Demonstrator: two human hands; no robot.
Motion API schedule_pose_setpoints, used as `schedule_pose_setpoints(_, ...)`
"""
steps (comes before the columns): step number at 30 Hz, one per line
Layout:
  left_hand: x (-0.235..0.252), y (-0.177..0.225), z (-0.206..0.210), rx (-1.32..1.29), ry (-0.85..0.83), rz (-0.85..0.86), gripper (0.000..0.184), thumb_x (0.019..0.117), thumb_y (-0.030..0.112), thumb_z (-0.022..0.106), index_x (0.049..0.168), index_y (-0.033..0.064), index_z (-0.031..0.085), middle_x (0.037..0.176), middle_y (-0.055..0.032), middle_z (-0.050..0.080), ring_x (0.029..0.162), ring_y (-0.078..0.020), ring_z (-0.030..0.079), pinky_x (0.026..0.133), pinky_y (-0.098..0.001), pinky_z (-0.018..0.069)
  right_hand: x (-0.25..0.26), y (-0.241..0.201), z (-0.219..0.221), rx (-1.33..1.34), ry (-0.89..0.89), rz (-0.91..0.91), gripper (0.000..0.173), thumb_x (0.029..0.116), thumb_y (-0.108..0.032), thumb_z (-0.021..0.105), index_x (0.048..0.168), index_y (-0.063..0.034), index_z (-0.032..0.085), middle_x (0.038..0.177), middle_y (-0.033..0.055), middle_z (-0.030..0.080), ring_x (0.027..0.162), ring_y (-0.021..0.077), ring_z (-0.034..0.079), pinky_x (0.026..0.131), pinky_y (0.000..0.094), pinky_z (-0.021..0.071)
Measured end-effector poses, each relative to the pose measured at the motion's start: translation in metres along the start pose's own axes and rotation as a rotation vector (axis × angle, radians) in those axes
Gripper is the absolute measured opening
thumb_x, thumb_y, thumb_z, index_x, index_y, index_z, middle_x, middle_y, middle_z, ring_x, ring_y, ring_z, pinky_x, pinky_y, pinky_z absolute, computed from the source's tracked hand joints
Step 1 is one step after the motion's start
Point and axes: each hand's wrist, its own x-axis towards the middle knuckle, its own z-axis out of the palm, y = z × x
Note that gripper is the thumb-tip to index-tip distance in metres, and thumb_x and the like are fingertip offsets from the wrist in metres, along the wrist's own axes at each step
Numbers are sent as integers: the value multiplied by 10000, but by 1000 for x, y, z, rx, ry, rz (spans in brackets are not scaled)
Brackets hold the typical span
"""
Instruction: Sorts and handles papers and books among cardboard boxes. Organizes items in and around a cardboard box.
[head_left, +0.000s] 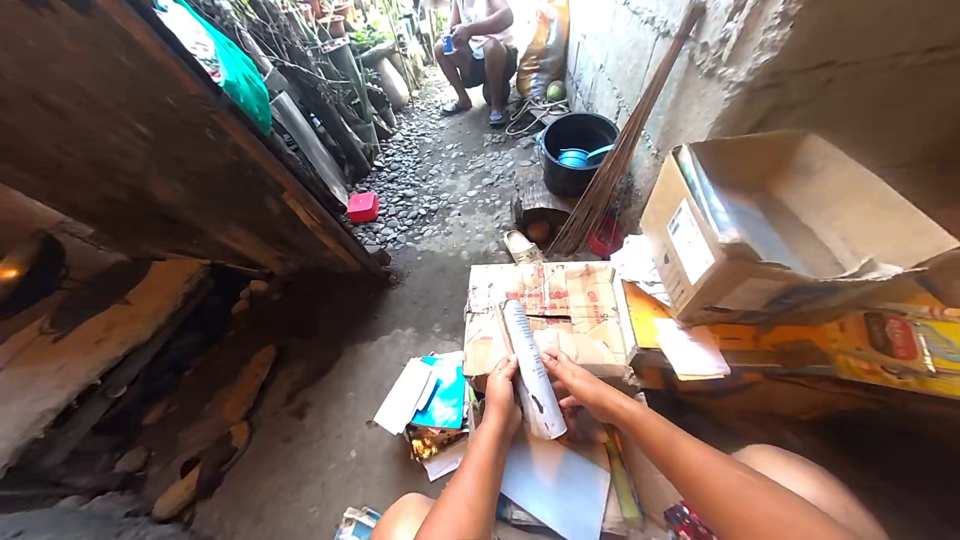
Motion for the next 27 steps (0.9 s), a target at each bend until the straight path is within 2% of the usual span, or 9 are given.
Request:
schedule_pose_setpoints(4,2,-4,5,-22,-42,-36,367,1124,220,384,1334,-18,568,1122,-172,696,1007,-230,691,912,-420,567,2,4,-5,11,9,-5,703,1052,-606,403,1590,-176,263,1485,201,508,1268,389,592,958,622,520)
schedule_pose_setpoints(6,4,-5,8,-23,-56,-41,371,1125,221,377,1334,-18,570,1128,-170,696,1012,-231,690,918,-420,565,2,7,-7,20,35,-41,748,1036,-632,404,1582,-141,260,1422,197,559,1207,335,639,937,551,562)
schedule_pose_setpoints(7,4,-6,9,-19,-61,-39,368,1125,217,377,1332,-18,569,1123,-168,697,1008,-227,690,914,-416,566,2,8,-8,29,49,-59,785,1024,-647,412,1583,-122,251,1401,186,576,1200,291,647,967,501,564)
schedule_pose_setpoints(9,5,-7,11,3,-52,-23,351,1124,208,378,1316,-17,567,1099,-156,698,984,-212,691,892,-402,572,1,8,-11,57,78,-56,827,1018,-648,435,1601,-103,219,1424,198,561,1245,280,624,1031,484,536)
schedule_pose_setpoints(11,5,-8,13,52,-17,-2,338,1121,191,382,1329,-16,551,1097,-155,688,969,-201,685,881,-393,570,-1,7,-15,61,114,-55,775,1033,-584,474,1584,-87,249,1378,207,589,1210,283,643,1013,478,545)
schedule_pose_setpoints(16,5,-4,9,157,81,12,389,1118,179,396,1433,-30,487,1244,-206,638,1065,-235,656,939,-412,544,-3,5,-26,36,190,-28,672,1058,-419,547,1560,-60,281,1358,221,595,1201,294,645,1018,474,535)
schedule_pose_setpoints(21,3,6,-3,194,151,29,345,1112,174,411,1366,-12,550,1214,-188,646,1048,-227,651,914,-415,544,-2,8,-39,14,271,-20,630,1063,-388,550,1541,-42,327,1382,236,576,1235,311,621,1041,492,511)
schedule_pose_setpoints(24,1,12,-11,186,182,30,355,1104,157,418,1392,-12,540,1244,-198,639,1072,-238,646,926,-421,538,-3,8,-43,-7,294,-11,622,1067,-364,550,1546,-38,325,1419,245,550,1284,333,585,1073,515,481)
schedule_pose_setpoints(27,2,13,-20,184,198,27,349,1106,161,415,1379,-16,539,1224,-199,644,1042,-235,653,909,-419,545,-2,11,-46,-26,305,-16,595,1053,-257,580,1542,-37,324,1399,250,561,1244,341,609,1045,519,502)
